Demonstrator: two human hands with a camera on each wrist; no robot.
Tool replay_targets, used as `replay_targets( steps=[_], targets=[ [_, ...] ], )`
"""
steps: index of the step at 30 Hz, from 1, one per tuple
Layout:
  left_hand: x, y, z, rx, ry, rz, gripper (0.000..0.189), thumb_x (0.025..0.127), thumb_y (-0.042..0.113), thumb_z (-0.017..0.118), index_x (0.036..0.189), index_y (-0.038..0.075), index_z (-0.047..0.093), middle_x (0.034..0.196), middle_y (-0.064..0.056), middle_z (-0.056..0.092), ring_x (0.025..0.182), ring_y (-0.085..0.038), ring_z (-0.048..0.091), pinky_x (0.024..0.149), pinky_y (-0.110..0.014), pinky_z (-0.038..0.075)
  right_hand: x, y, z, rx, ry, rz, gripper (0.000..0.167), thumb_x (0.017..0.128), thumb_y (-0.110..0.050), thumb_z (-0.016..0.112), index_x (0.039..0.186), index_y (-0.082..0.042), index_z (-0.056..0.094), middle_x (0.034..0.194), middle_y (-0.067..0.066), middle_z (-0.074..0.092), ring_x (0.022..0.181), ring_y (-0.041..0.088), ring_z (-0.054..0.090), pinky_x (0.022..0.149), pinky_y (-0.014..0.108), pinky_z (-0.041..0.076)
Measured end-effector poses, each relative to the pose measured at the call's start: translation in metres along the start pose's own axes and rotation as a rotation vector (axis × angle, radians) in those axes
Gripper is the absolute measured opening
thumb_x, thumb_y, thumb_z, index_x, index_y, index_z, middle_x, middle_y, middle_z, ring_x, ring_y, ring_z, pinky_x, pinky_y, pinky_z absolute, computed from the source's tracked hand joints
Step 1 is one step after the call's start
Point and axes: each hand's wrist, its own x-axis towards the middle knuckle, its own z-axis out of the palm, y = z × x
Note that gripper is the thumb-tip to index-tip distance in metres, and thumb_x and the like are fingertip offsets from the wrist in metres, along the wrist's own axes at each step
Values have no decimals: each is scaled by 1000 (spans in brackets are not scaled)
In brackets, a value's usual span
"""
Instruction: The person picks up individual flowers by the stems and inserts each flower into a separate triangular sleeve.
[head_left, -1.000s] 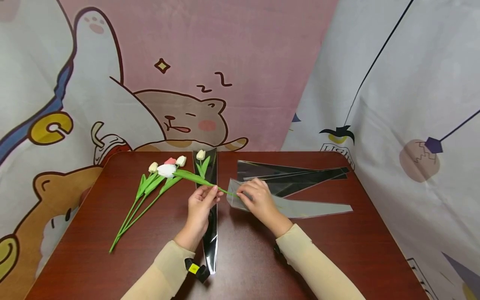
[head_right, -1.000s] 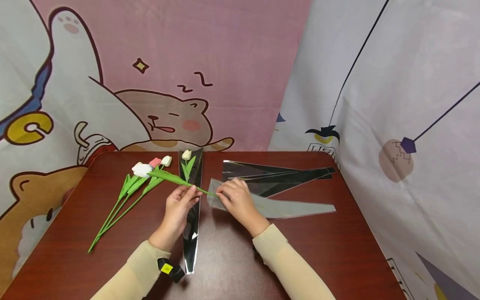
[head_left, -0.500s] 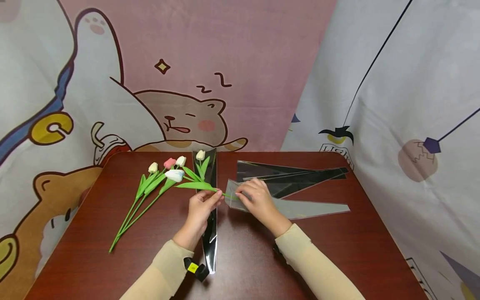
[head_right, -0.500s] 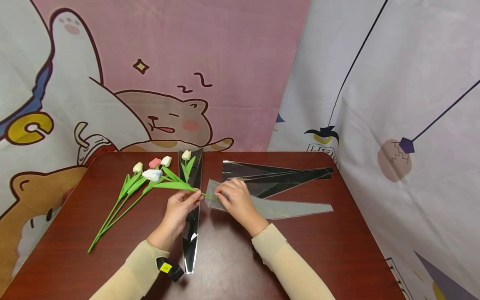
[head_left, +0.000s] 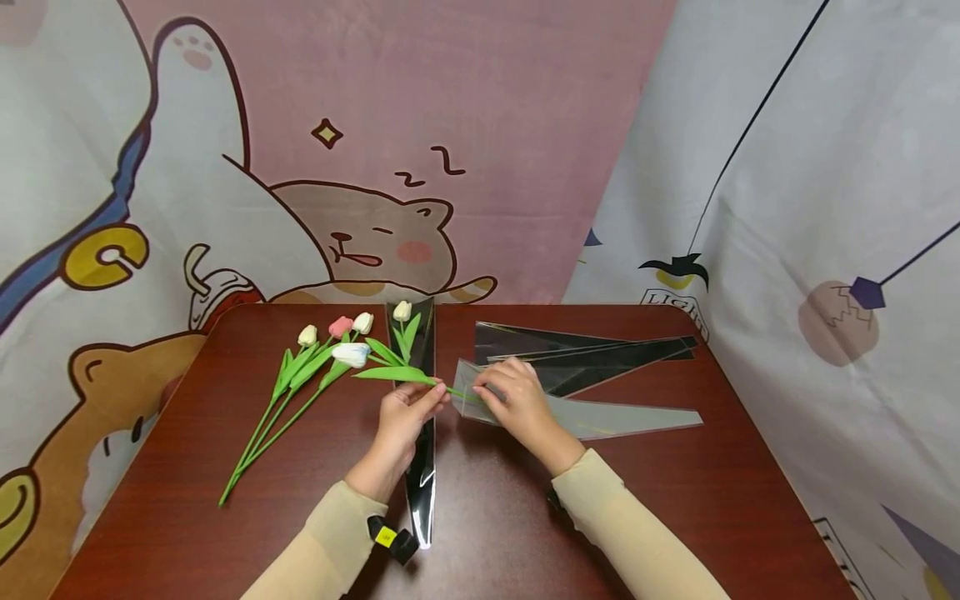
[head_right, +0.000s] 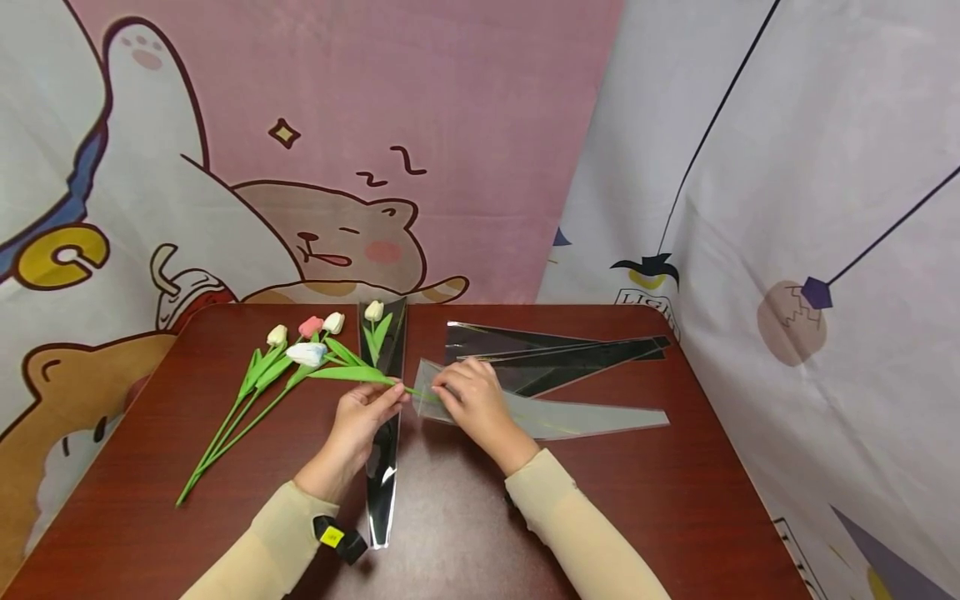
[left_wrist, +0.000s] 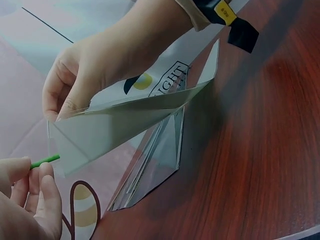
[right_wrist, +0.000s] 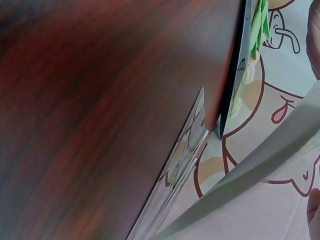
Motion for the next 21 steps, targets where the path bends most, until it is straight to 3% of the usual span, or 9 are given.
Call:
replay_targets(
  steps=[10, 15, 21],
  targets=[
    [1, -2, 0, 21, 2, 5, 20, 86, -1, 65, 104, -8, 58, 76, 1, 68, 73, -14, 68, 67, -21, 54, 1, 0, 0, 11, 35, -21, 7, 80, -17, 75, 85, -17, 70, 91, -4, 70, 90, 16, 58, 79, 35, 42],
    [1, -4, 3, 192, 11, 44, 28, 82, 2, 70, 106, -10, 62, 84, -2, 68, 74, -7, 64, 67, -21, 52, 3, -1, 2, 1, 27, -38, 6, 82, -19, 74, 85, -18, 69, 90, -6, 69, 90, 15, 57, 79, 35, 42],
    [2, -7, 2, 361, 3, 108, 27, 80, 4, 73, 106, -5, 67, 102, -15, 69, 82, -3, 61, 72, -16, 48, 4, -2, 3, -10, 20, -44, 5, 82, -20, 74, 85, -18, 70, 89, -6, 69, 91, 14, 57, 80, 36, 43]
  ],
)
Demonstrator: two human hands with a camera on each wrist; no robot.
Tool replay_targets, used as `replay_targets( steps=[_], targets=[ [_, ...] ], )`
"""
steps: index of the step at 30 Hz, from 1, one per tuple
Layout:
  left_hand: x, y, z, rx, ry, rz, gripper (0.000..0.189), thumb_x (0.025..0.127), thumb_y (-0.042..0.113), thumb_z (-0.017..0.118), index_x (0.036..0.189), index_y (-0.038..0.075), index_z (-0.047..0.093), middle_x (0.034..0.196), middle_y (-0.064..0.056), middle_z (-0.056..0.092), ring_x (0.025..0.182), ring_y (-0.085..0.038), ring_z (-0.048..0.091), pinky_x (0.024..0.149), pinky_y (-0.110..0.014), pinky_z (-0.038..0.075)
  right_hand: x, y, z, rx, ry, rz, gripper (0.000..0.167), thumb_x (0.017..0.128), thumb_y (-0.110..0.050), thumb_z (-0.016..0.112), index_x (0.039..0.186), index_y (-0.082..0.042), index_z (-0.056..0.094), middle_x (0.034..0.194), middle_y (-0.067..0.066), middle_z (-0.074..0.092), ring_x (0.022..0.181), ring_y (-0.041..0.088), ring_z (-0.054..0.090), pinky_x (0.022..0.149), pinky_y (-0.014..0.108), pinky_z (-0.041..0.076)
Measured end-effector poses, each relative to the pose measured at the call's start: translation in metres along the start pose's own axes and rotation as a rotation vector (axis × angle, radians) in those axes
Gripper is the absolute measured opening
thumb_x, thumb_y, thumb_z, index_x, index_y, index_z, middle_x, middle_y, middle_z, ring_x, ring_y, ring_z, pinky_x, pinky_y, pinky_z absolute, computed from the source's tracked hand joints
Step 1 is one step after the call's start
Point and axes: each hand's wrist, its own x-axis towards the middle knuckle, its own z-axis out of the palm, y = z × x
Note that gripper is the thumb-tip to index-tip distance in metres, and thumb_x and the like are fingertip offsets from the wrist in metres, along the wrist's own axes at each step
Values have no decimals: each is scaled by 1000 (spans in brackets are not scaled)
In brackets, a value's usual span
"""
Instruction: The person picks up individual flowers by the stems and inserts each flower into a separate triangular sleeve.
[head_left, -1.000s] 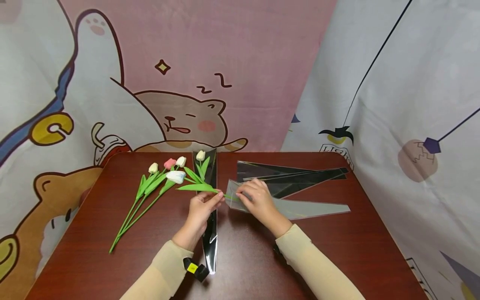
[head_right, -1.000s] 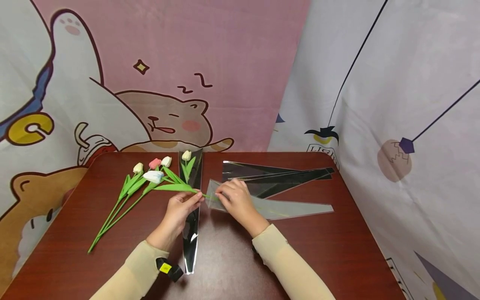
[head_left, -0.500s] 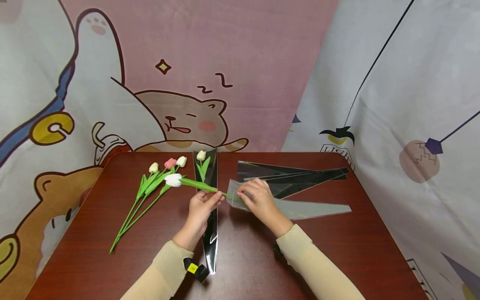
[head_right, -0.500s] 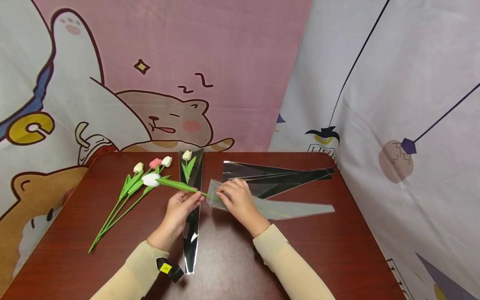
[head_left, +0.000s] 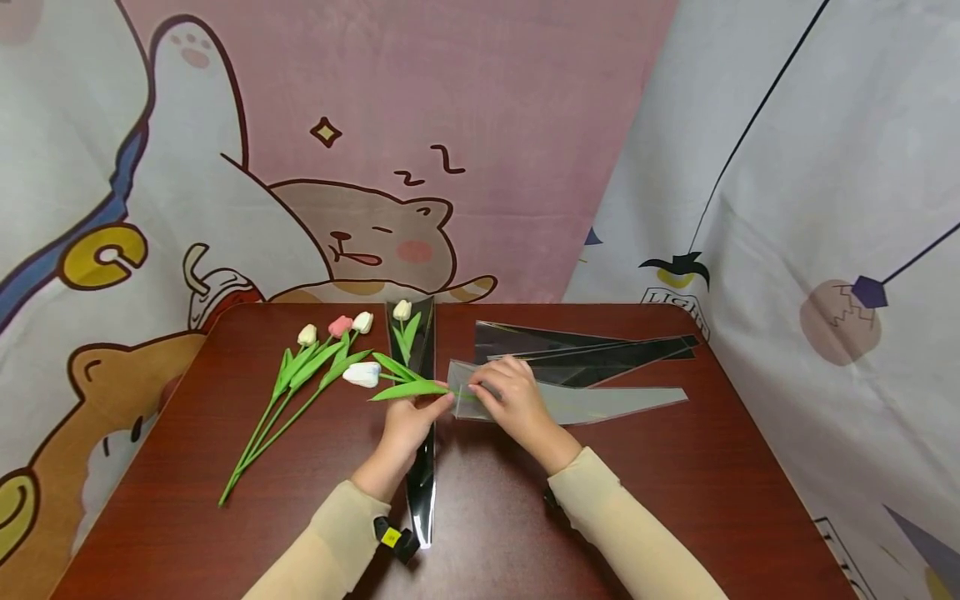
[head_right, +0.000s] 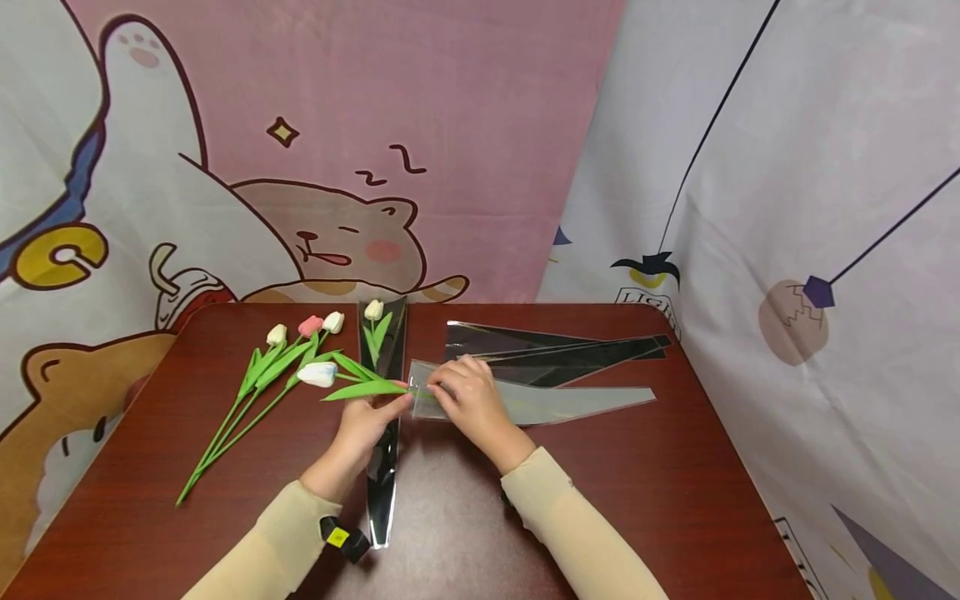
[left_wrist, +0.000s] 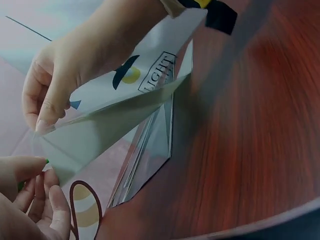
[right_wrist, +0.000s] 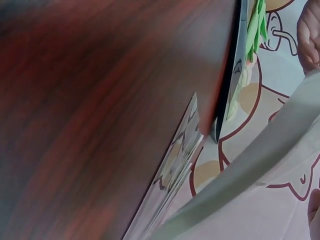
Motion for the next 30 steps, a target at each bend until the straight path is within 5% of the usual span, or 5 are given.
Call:
replay_targets(
  steps=[7, 14, 23, 30],
  targets=[
    [0, 0, -4, 11, -124, 74, 25, 85, -6, 61, 110, -8, 64, 103, -23, 66, 75, -11, 62, 70, -24, 52, -2, 2, -1, -2, -21, 27, 5, 82, -19, 73, 86, -19, 70, 89, -7, 70, 90, 14, 57, 82, 37, 43],
    [1, 3, -7, -6, -187, -45, 29, 95, 3, 49, 121, -2, 61, 95, -7, 64, 84, -17, 58, 69, -24, 48, -3, 3, -1, 3, -26, 41, 5, 82, -20, 74, 85, -18, 69, 89, -6, 70, 91, 15, 57, 83, 37, 43],
    [0, 6, -9, -198, -145, -131, 30, 93, 4, 52, 123, 7, 53, 89, 5, 66, 89, -22, 61, 67, -23, 49, -3, 3, 0, 0, 7, 12, 7, 80, -19, 76, 84, -17, 70, 88, -6, 70, 89, 15, 57, 79, 36, 42],
    [-2, 5, -10, -326, -125, -129, 17, 94, 1, 50, 109, -2, 54, 83, 0, 69, 81, -14, 67, 71, -25, 54, -4, 5, -2, 10, 30, 25, 9, 78, -15, 77, 83, -16, 70, 89, -4, 70, 88, 16, 58, 78, 37, 43]
  ],
)
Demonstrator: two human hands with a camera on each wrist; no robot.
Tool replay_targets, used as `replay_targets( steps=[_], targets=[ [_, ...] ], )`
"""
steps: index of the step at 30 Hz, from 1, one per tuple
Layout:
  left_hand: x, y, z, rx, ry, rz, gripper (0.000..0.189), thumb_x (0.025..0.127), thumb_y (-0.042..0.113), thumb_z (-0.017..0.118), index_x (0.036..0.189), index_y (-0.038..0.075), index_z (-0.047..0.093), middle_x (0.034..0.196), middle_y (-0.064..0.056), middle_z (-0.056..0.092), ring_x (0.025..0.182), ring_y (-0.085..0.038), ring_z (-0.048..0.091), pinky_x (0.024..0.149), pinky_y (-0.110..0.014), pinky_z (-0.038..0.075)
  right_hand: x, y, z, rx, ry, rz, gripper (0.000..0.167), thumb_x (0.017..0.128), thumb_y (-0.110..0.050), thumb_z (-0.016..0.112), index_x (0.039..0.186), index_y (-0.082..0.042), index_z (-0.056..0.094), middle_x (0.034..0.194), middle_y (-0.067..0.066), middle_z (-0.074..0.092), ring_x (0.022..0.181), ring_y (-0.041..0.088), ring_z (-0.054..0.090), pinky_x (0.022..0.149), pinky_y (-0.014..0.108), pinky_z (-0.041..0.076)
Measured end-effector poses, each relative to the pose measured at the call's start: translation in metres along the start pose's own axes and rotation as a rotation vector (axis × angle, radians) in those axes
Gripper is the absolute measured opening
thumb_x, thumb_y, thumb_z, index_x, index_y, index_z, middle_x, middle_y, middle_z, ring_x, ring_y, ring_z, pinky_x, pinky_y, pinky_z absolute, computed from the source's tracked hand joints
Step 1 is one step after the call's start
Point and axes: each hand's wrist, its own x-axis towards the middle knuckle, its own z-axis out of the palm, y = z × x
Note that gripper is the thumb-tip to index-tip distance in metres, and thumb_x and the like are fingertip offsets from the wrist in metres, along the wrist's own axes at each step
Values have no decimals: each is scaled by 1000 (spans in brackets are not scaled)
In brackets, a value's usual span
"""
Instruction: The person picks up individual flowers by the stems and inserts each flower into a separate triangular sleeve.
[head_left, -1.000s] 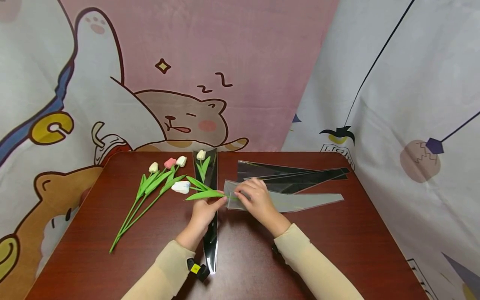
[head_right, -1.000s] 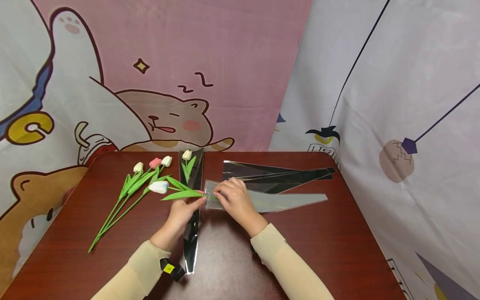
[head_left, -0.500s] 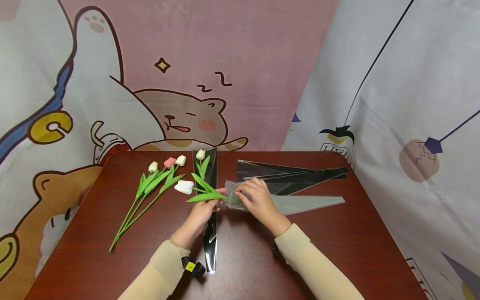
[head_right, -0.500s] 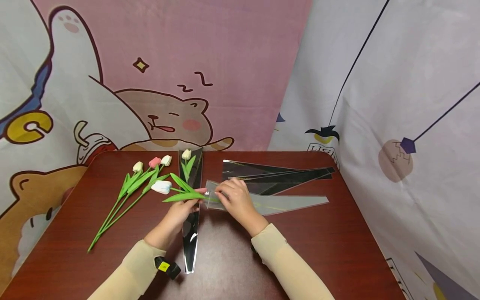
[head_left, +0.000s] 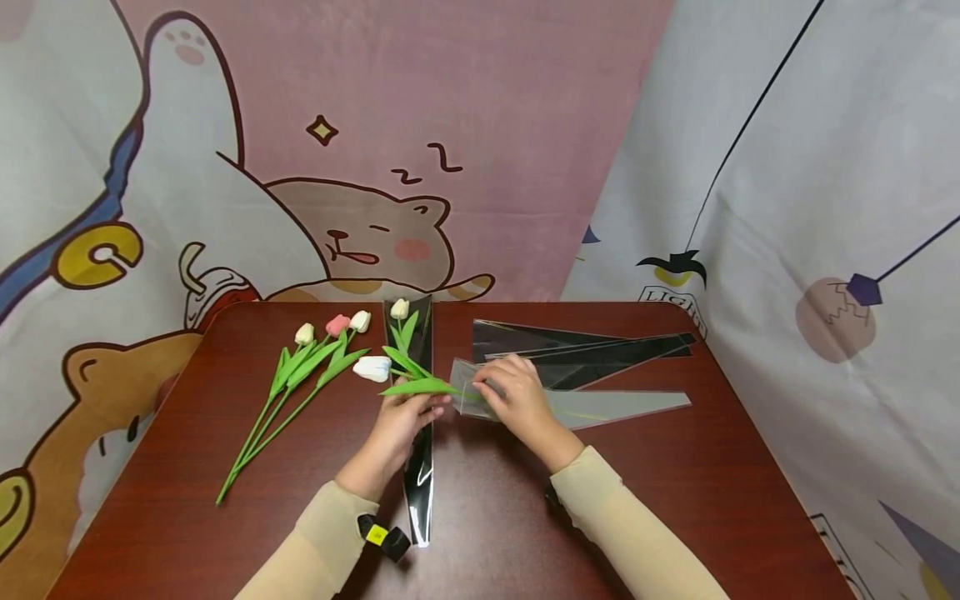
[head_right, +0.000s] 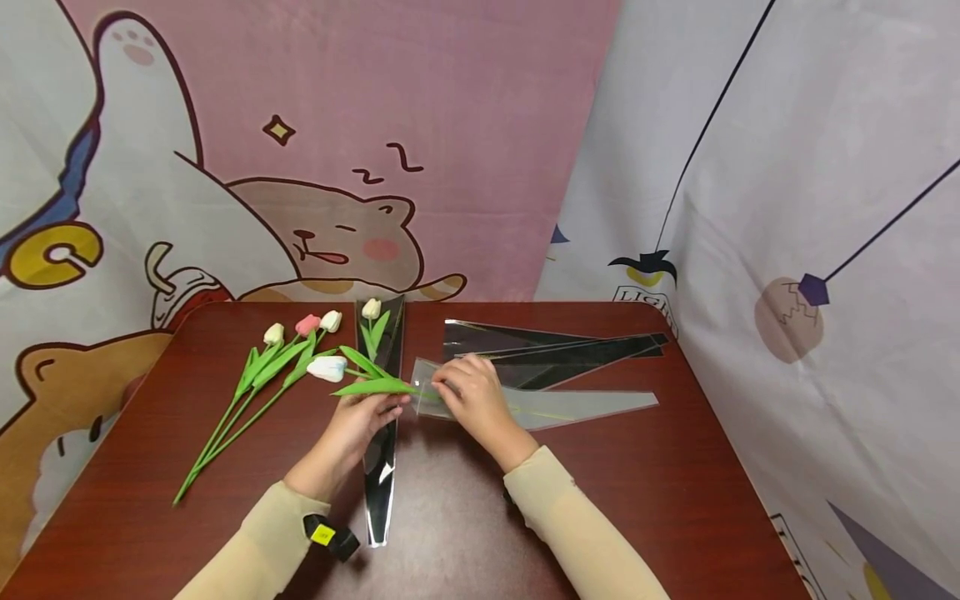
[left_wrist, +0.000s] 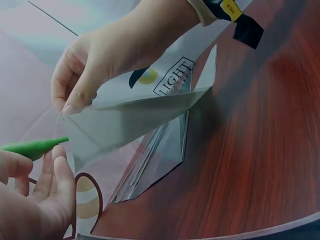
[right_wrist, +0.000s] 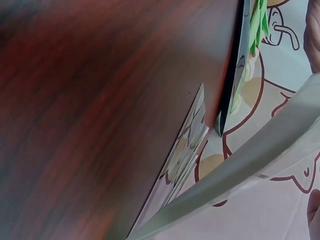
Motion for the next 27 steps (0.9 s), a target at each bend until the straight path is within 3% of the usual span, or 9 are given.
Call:
replay_targets(
  steps=[4, 11, 18, 27],
  targets=[
    [1, 0, -4, -50, 6, 13, 11, 92, -2, 50, 101, 5, 52, 84, 2, 69, 81, -13, 68, 71, -24, 55, 0, 0, -2, 15, -5, 11, 9, 78, -15, 77, 84, -16, 70, 90, -4, 70, 88, 17, 58, 77, 36, 42],
    [2, 5, -9, -125, 89, 75, 22, 86, -11, 55, 86, 11, 56, 88, 4, 63, 78, -10, 65, 71, -25, 55, 0, 0, -3, 26, -14, 29, 9, 78, -13, 76, 84, -16, 70, 91, -4, 69, 89, 17, 58, 79, 36, 42],
    [1, 10, -18, -164, 55, 103, 14, 92, -4, 47, 103, 2, 55, 85, -2, 69, 80, -16, 69, 75, -29, 56, 0, 1, -2, 20, -4, 26, 8, 79, -16, 76, 84, -16, 70, 90, -4, 69, 90, 16, 57, 78, 37, 42],
    [4, 10, -23, -179, 116, 148, 12, 91, -2, 56, 92, 9, 61, 80, 2, 71, 76, -11, 69, 69, -23, 55, 0, 1, -2, 23, -8, 16, 9, 79, -15, 76, 84, -17, 70, 91, -4, 69, 91, 15, 57, 78, 36, 42]
  ],
)
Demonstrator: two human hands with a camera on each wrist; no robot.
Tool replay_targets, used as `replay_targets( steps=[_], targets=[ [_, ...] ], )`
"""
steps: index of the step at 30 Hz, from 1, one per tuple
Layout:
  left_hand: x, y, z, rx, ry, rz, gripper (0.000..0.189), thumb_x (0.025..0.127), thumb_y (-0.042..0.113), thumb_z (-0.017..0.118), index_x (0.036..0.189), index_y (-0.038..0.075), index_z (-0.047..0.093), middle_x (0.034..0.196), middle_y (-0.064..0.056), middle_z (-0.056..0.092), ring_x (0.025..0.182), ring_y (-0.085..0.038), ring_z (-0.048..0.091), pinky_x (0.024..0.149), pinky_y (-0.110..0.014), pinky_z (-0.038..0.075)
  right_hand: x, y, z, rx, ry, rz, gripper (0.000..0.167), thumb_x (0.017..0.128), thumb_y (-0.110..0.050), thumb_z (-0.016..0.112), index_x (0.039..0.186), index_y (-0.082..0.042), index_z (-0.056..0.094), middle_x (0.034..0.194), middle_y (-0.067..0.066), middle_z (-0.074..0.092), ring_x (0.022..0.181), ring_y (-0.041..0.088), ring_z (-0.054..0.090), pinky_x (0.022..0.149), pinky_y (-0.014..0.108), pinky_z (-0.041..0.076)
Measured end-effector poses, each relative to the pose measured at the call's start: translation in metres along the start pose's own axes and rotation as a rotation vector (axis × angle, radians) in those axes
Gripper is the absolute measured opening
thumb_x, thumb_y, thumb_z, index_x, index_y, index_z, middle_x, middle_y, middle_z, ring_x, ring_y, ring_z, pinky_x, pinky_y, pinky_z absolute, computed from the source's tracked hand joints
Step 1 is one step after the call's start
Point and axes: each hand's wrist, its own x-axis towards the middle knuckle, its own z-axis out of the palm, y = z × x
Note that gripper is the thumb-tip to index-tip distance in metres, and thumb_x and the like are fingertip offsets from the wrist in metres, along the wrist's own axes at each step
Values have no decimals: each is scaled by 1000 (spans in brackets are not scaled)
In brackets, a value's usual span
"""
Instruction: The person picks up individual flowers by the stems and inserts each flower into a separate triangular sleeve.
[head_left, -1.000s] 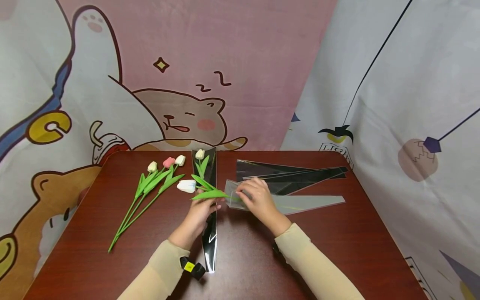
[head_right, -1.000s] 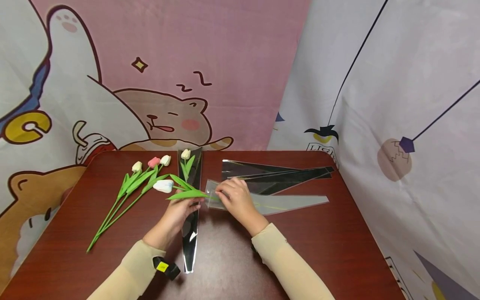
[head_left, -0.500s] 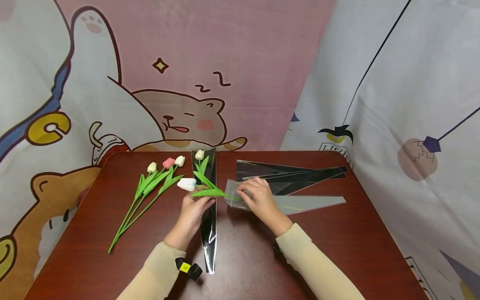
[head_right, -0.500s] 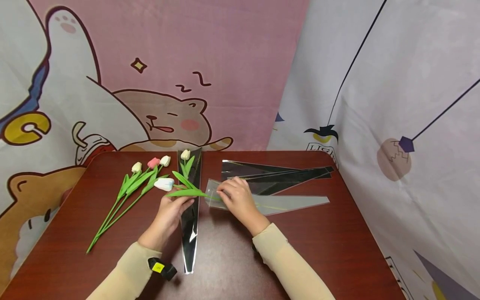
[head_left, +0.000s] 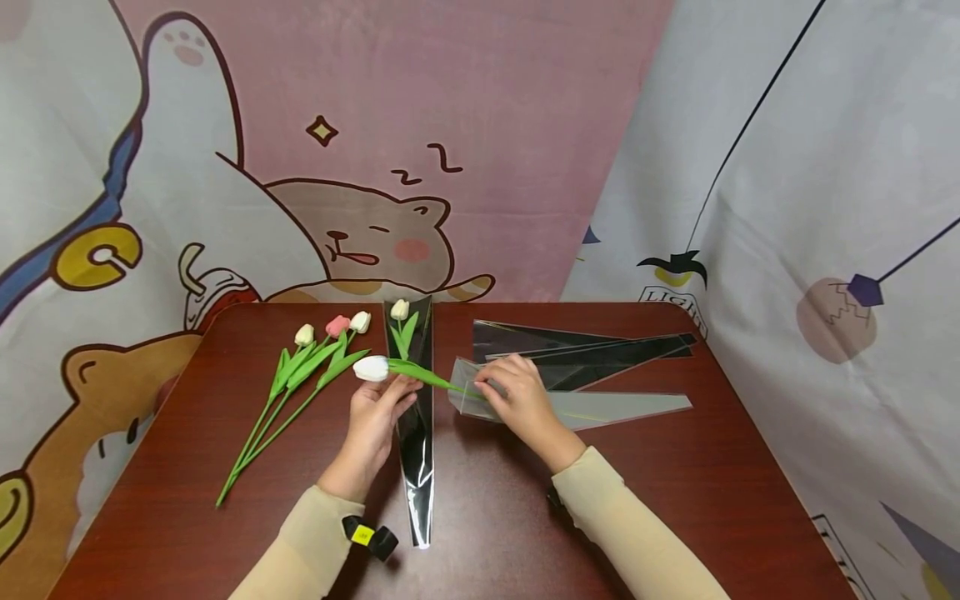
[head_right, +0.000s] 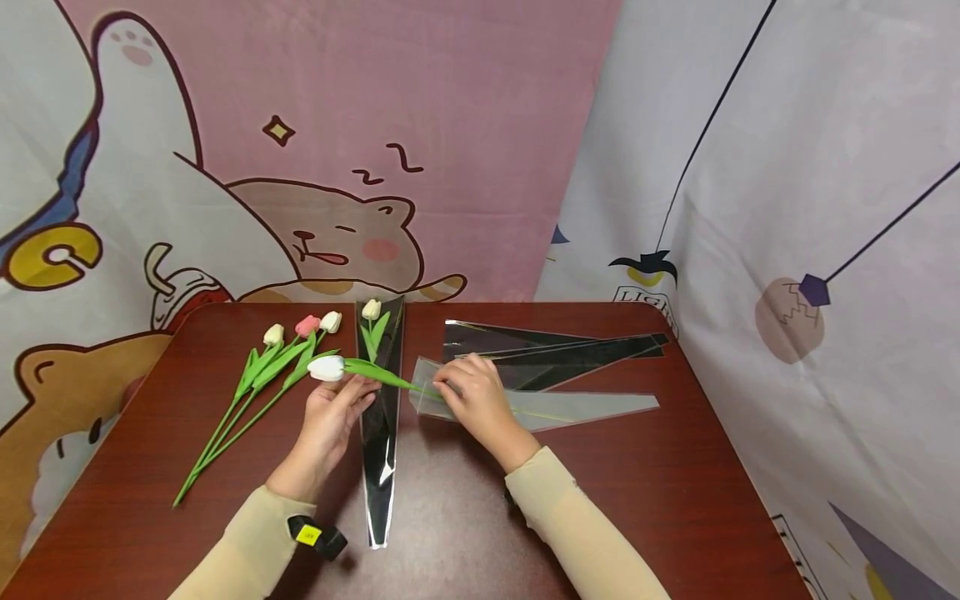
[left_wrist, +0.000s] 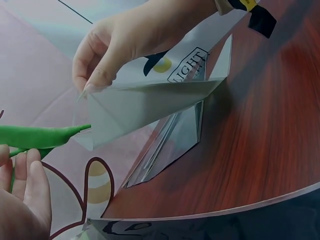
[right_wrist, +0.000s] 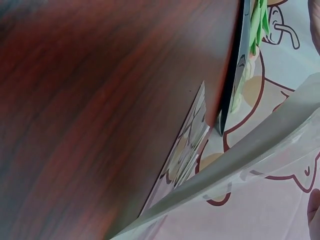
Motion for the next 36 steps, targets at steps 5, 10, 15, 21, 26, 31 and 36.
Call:
replay_targets(
  steps=[5, 10, 15, 21, 26, 31, 36],
  targets=[
    [1, 0, 2, -21, 47, 14, 19, 89, -5, 56, 88, 12, 64, 81, 4, 69, 73, -9, 67, 67, -21, 55, 0, -1, 0, 0, -1, 0, 11, 78, -14, 77, 85, -17, 69, 91, -5, 69, 90, 15, 56, 77, 35, 41],
    [-1, -1, 6, -11, 80, 3, 24, 87, -7, 57, 85, 15, 67, 81, 6, 69, 73, -6, 65, 66, -20, 55, -1, -1, 1, -6, -9, 3, 10, 78, -15, 77, 85, -17, 69, 91, -5, 69, 90, 15, 56, 79, 36, 41],
    [-2, -5, 11, 22, 77, -20, 18, 87, -5, 59, 88, 13, 64, 78, 7, 68, 72, -5, 64, 65, -20, 54, 0, -3, 4, -18, -19, -7, 8, 80, -19, 75, 85, -18, 70, 89, -5, 70, 89, 15, 56, 79, 36, 42],
    [-4, -9, 16, 56, 56, -62, 15, 86, -6, 60, 91, 8, 59, 77, 8, 67, 70, -4, 64, 67, -23, 55, 1, -5, 5, -12, -8, -22, 7, 80, -19, 75, 85, -17, 70, 89, -5, 70, 90, 16, 57, 81, 37, 43],
    [-4, -9, 16, 54, 52, -76, 13, 86, -5, 61, 90, 7, 59, 76, 8, 68, 70, -4, 64, 68, -23, 55, 2, -5, 4, -9, -5, -20, 7, 80, -19, 75, 84, -17, 70, 89, -4, 70, 90, 16, 58, 80, 38, 43],
    [-4, -9, 15, 48, 43, -62, 15, 85, -5, 62, 87, 9, 62, 76, 7, 67, 68, -4, 64, 66, -21, 55, 2, -5, 4, 0, -1, -23, 6, 80, -18, 75, 84, -17, 70, 88, -4, 70, 89, 17, 58, 80, 38, 44],
    [-5, -12, 17, 64, 32, -72, 12, 85, -4, 64, 92, 5, 62, 76, 6, 67, 65, -3, 63, 66, -21, 55, 2, -7, 3, 0, -17, -10, 6, 81, -19, 75, 85, -18, 70, 90, -5, 70, 91, 15, 57, 83, 37, 43]
  ],
)
